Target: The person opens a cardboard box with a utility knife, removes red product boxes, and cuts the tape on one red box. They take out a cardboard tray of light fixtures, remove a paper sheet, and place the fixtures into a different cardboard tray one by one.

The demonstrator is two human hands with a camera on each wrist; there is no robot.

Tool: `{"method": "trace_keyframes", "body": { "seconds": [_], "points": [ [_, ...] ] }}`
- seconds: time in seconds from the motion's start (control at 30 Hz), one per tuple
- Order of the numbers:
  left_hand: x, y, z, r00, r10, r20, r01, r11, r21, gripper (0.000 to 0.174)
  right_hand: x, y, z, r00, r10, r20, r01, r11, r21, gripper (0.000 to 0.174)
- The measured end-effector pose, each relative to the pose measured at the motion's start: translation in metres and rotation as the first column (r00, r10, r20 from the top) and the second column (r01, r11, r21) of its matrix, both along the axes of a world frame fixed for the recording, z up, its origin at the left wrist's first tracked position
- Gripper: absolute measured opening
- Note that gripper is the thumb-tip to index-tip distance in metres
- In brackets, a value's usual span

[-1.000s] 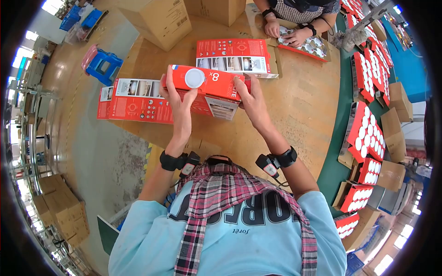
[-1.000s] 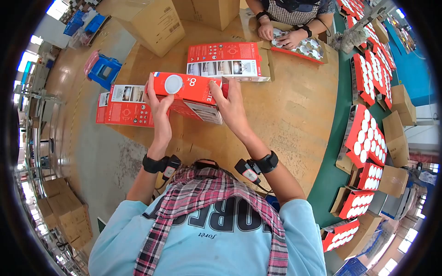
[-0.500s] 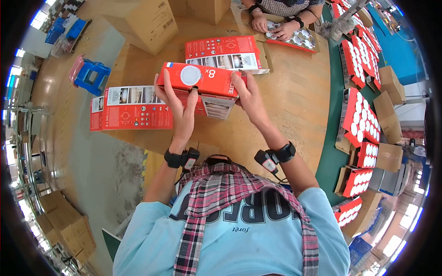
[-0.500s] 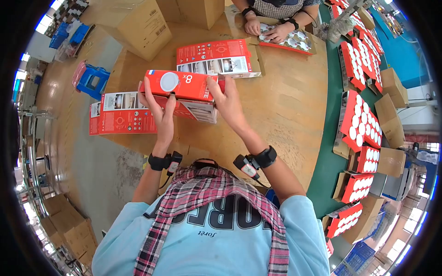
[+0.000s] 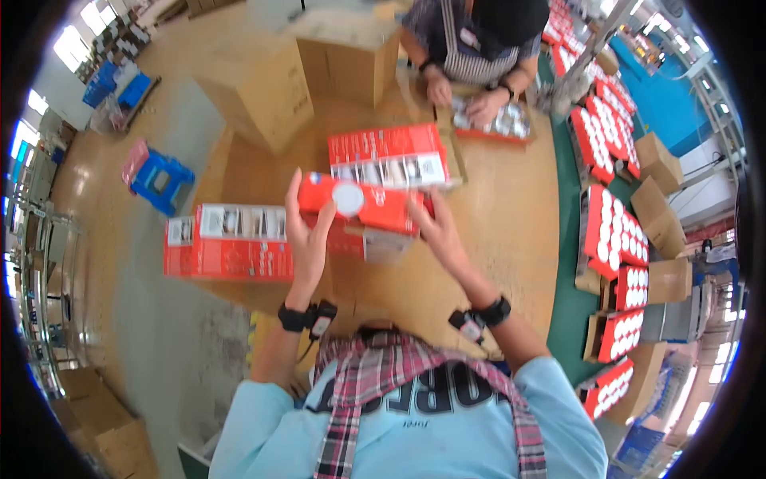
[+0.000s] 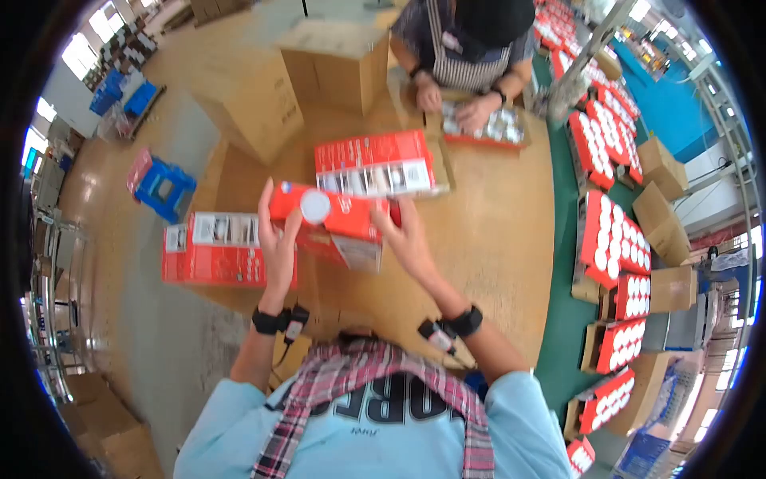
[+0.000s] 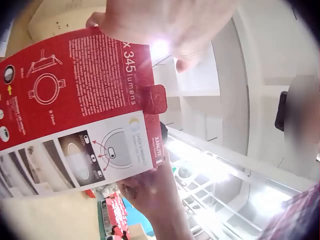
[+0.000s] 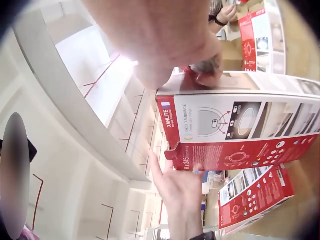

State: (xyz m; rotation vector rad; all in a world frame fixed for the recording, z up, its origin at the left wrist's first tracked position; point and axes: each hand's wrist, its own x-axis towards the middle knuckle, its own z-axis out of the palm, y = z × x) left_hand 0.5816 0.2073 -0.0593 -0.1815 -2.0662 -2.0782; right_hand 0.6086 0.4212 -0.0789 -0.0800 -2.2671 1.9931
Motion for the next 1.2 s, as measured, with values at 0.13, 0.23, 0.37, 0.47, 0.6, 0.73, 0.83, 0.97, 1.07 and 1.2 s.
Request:
{"method": "trace_keyframes", "body": {
  "seconds": [0.13, 0.23, 0.37, 0.47, 0.6, 0.73, 0.83, 0.97, 1.07, 1.2],
  "points": [
    [-0.023, -0.023, -0.036, 0.987, -0.160, -0.013, 0.160, 0.979, 0.126, 0.062, 0.005, 0.004, 0.026, 0.996, -0.026, -0.088, 0.059, 0.916, 0.396, 0.032],
    [-0.035, -0.028, -0.054, 0.952, -0.300, -0.058, 0.304, 0.950, 0.076, 0.055, -0.001, 0.004, 0.046, 0.966, 0.115, -0.233, 0.072, 0.742, 0.667, 0.031],
    [-0.040, -0.020, -0.055, 0.931, -0.355, -0.085, 0.362, 0.929, 0.080, 0.049, -0.012, -0.005, 0.060, 0.948, 0.260, -0.181, 0.029, 0.499, 0.866, 0.041],
    [-0.040, -0.003, -0.054, 0.940, -0.330, -0.087, 0.332, 0.943, 0.004, 0.051, -0.016, -0.007, 0.075, 0.943, 0.324, -0.083, -0.047, 0.374, 0.926, 0.055],
    [-0.050, 0.014, -0.046, 0.917, -0.399, -0.008, 0.394, 0.908, -0.140, 0.049, -0.010, -0.001, 0.083, 0.948, 0.306, 0.083, -0.189, 0.336, 0.923, 0.064],
    [-0.061, 0.042, -0.042, 0.887, -0.463, 0.004, 0.434, 0.829, -0.353, 0.044, 0.001, 0.016, 0.058, 0.972, 0.222, 0.076, -0.170, 0.446, 0.879, 0.063],
    [-0.067, 0.074, -0.061, 0.839, -0.531, 0.115, 0.541, 0.799, -0.262, 0.042, 0.016, 0.042, 0.031, 0.991, 0.134, -0.005, -0.086, 0.663, 0.744, 0.057],
    [-0.069, 0.108, -0.067, 0.766, -0.643, -0.010, 0.598, 0.717, -0.358, 0.048, 0.037, 0.077, 0.014, 0.997, 0.055, 0.049, -0.073, 0.771, 0.632, 0.045],
    [-0.072, 0.113, -0.087, 0.740, -0.670, 0.056, 0.642, 0.678, -0.359, 0.051, 0.051, 0.119, 0.000, 0.965, 0.082, 0.249, -0.064, 0.995, -0.079, 0.033],
    [-0.071, 0.127, -0.090, 0.605, -0.761, 0.233, 0.787, 0.528, -0.320, 0.053, 0.075, 0.137, -0.021, 0.901, 0.181, 0.395, -0.072, 0.958, -0.276, 0.035]
  ]
}}
